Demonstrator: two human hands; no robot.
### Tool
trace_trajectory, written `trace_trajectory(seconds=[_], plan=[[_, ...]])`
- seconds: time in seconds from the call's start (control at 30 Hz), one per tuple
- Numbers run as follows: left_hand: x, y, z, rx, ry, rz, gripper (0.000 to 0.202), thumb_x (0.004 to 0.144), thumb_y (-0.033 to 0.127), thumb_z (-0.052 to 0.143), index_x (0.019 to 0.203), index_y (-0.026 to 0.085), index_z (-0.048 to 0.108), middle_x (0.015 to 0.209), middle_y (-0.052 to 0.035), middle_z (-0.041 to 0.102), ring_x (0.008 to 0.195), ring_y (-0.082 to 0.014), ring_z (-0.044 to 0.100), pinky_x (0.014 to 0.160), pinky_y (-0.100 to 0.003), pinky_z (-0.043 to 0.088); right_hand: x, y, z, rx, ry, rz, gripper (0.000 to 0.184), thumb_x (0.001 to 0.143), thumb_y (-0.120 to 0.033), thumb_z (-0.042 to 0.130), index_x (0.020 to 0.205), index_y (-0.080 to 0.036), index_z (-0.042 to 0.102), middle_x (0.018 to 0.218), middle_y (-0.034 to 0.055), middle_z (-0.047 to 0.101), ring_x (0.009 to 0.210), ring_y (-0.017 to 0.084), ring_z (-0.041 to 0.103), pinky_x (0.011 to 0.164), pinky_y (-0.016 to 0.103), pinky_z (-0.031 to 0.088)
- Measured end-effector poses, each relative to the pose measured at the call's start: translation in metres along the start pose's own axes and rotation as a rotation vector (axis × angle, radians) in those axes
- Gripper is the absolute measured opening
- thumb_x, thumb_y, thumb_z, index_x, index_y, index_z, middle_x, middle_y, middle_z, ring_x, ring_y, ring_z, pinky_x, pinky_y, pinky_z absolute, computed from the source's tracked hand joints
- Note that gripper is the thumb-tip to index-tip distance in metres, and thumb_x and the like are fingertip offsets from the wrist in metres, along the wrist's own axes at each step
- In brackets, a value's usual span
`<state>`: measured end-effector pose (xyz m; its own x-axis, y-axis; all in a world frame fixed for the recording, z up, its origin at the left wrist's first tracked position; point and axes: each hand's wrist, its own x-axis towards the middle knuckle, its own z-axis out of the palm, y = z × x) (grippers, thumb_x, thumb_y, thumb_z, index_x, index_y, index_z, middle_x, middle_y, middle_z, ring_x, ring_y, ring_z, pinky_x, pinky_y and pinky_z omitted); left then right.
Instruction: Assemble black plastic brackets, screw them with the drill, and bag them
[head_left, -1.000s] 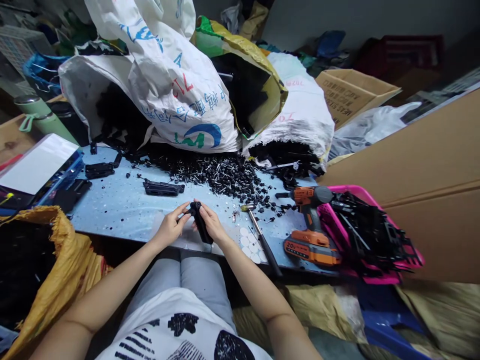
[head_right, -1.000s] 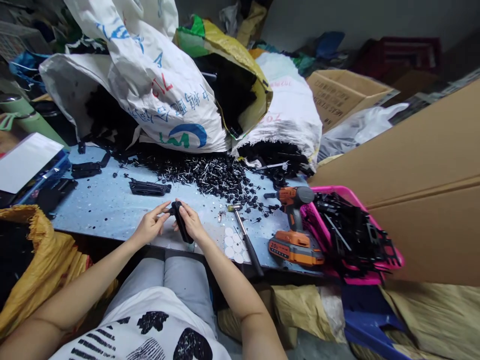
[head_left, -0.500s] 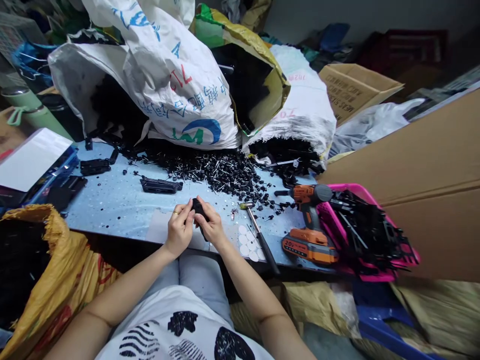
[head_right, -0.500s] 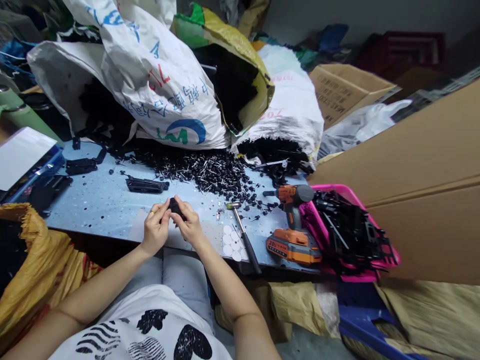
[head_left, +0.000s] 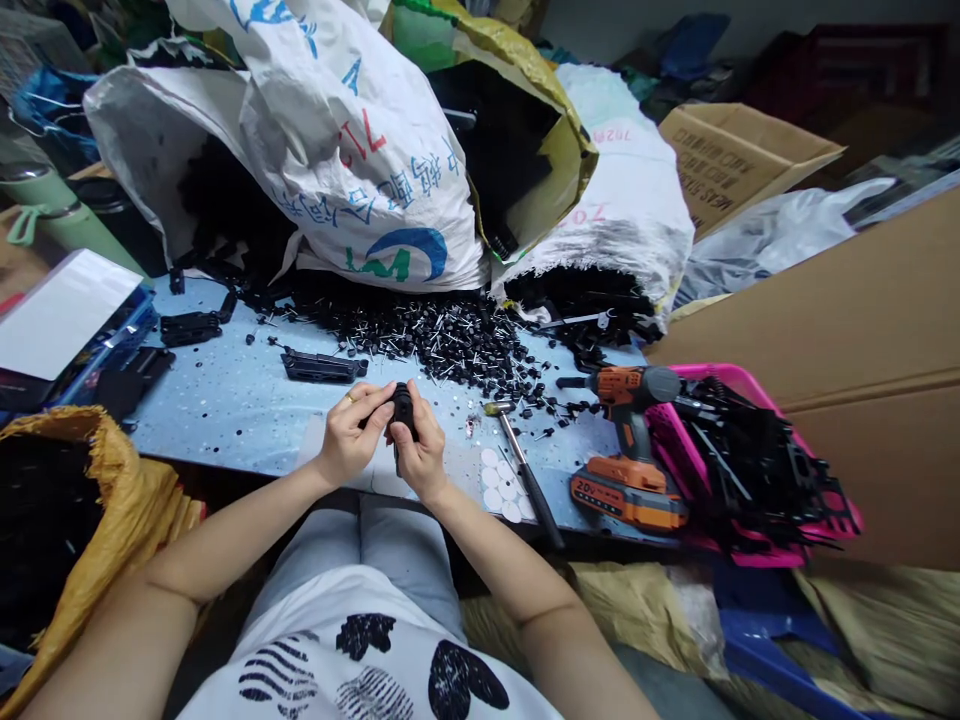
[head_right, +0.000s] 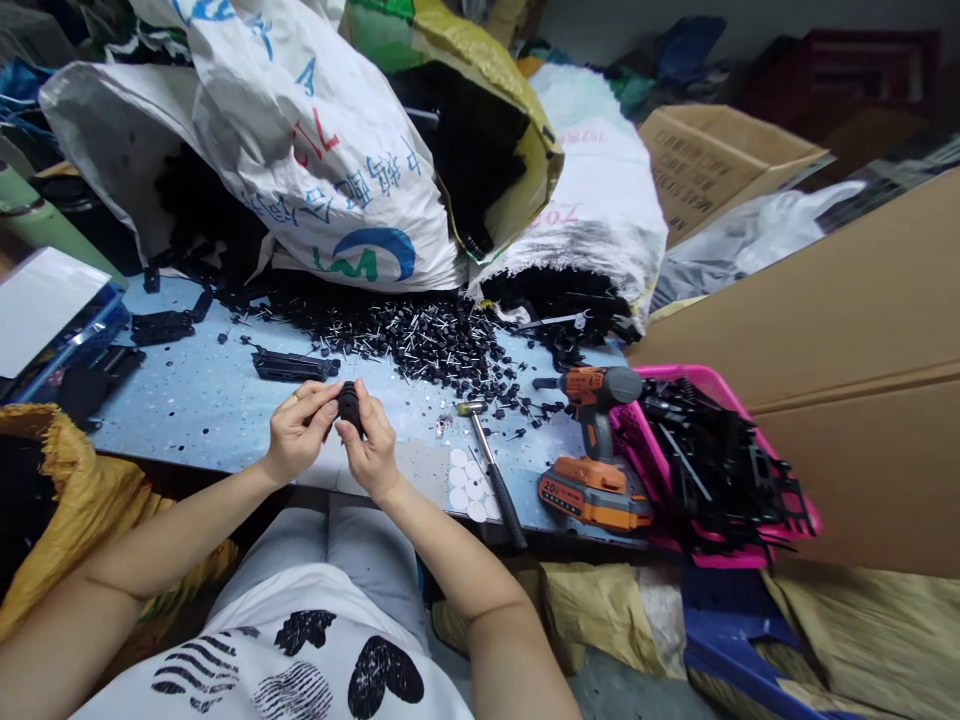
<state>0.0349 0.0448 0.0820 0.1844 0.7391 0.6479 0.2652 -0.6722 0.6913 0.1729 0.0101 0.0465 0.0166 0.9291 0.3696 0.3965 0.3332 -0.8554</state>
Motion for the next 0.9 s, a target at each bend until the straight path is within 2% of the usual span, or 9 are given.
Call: trace_trajectory(seconds=[0.2,0.33,0.4,0.5,0.6,0.67,0.73,0.8,0.9], plan=[[-0.003,-0.003,0.009,0.068,0.119,-0.04,0.028,0.091,0.028,0.047,0.106,0.015,0.067,0.089,-0.008,0.066,0.082,-0.0148,0.06,0.074,-0.029,0.052,0.007,0.006,0.01,-0.006,0.03,0.007,0.062,0.091,-0.055,0.033,0.145,-0.025,0.028,0.109,0.0123,0.055,0.094,0.026,0.055,0.084,0.043,0.049],[0.004,-0.011,0.006,0.008,0.066,-0.013,0.025,0.089,0.028,0.05,0.102,0.015,0.067,0.086,-0.0071,0.066,0.081,-0.0147,0.06,0.072,-0.028,0.052,0.004,0.015,0.016,0.021,-0.004,0.027,0.063,0.091,-0.054,0.035,0.146,-0.025,0.026,0.107,0.0122,0.055,0.089,0.025,0.056,0.08,0.041,0.049],[0.004,-0.018,0.006,-0.023,0.052,-0.049,0.025,0.088,0.029,0.051,0.1,0.014,0.067,0.085,-0.0072,0.066,0.082,-0.0153,0.061,0.072,-0.028,0.052,0.003,0.019,0.017,0.036,0.007,0.028,0.061,0.092,-0.051,0.034,0.147,-0.026,0.023,0.108,0.0116,0.054,0.085,0.022,0.057,0.078,0.039,0.05],[-0.01,-0.031,0.008,-0.093,0.033,-0.278,0.029,0.089,0.035,0.048,0.104,0.015,0.062,0.093,-0.0073,0.063,0.067,-0.0114,0.06,0.059,-0.024,0.052,0.011,0.025,0.014,-0.007,-0.102,0.014,0.058,0.094,-0.047,0.035,0.147,-0.027,0.023,0.113,0.0104,0.055,0.083,0.019,0.058,0.077,0.035,0.05],[-0.039,-0.045,0.008,-0.194,0.139,-0.645,0.036,0.09,0.04,0.046,0.118,0.017,0.05,0.099,-0.0068,0.057,0.045,-0.0046,0.053,0.041,-0.019,0.045,0.043,0.032,0.016,-0.179,-0.377,-0.025,0.046,0.096,-0.045,0.031,0.136,-0.027,0.044,0.108,0.0078,0.06,0.088,0.019,0.059,0.082,0.033,0.047],[-0.06,-0.052,0.004,-0.218,0.209,-0.797,0.042,0.088,0.043,0.049,0.122,0.018,0.042,0.099,-0.006,0.055,0.045,-0.0043,0.053,0.04,-0.019,0.046,0.073,0.038,0.03,-0.365,-0.45,-0.073,0.043,0.096,-0.042,0.032,0.126,-0.021,0.055,0.106,0.0094,0.061,0.097,0.021,0.056,0.087,0.034,0.044],[-0.075,-0.056,-0.001,-0.193,0.232,-0.84,0.046,0.086,0.044,0.051,0.123,0.019,0.04,0.097,-0.0052,0.054,0.051,-0.0061,0.057,0.046,-0.021,0.051,0.101,0.044,0.051,-0.545,-0.442,-0.159,0.043,0.094,-0.042,0.04,0.125,-0.016,0.055,0.115,0.0126,0.058,0.105,0.024,0.051,0.09,0.036,0.041],[-0.083,-0.059,-0.007,-0.16,0.217,-0.833,0.047,0.086,0.045,0.052,0.123,0.019,0.038,0.094,-0.0044,0.053,0.058,-0.0085,0.059,0.052,-0.023,0.054,0.122,0.052,0.072,-0.676,-0.505,-0.278,0.045,0.091,-0.04,0.048,0.13,-0.018,0.05,0.124,0.0127,0.053,0.108,0.024,0.048,0.091,0.037,0.039],[-0.087,-0.062,-0.013,-0.126,0.154,-0.805,0.049,0.087,0.044,0.051,0.126,0.019,0.036,0.09,-0.0038,0.053,0.066,-0.0116,0.061,0.059,-0.027,0.056,0.13,0.066,0.083,-0.802,-0.612,-0.335,0.043,0.091,-0.037,0.05,0.131,-0.022,0.049,0.116,0.0107,0.057,0.102,0.024,0.049,0.085,0.036,0.04]])
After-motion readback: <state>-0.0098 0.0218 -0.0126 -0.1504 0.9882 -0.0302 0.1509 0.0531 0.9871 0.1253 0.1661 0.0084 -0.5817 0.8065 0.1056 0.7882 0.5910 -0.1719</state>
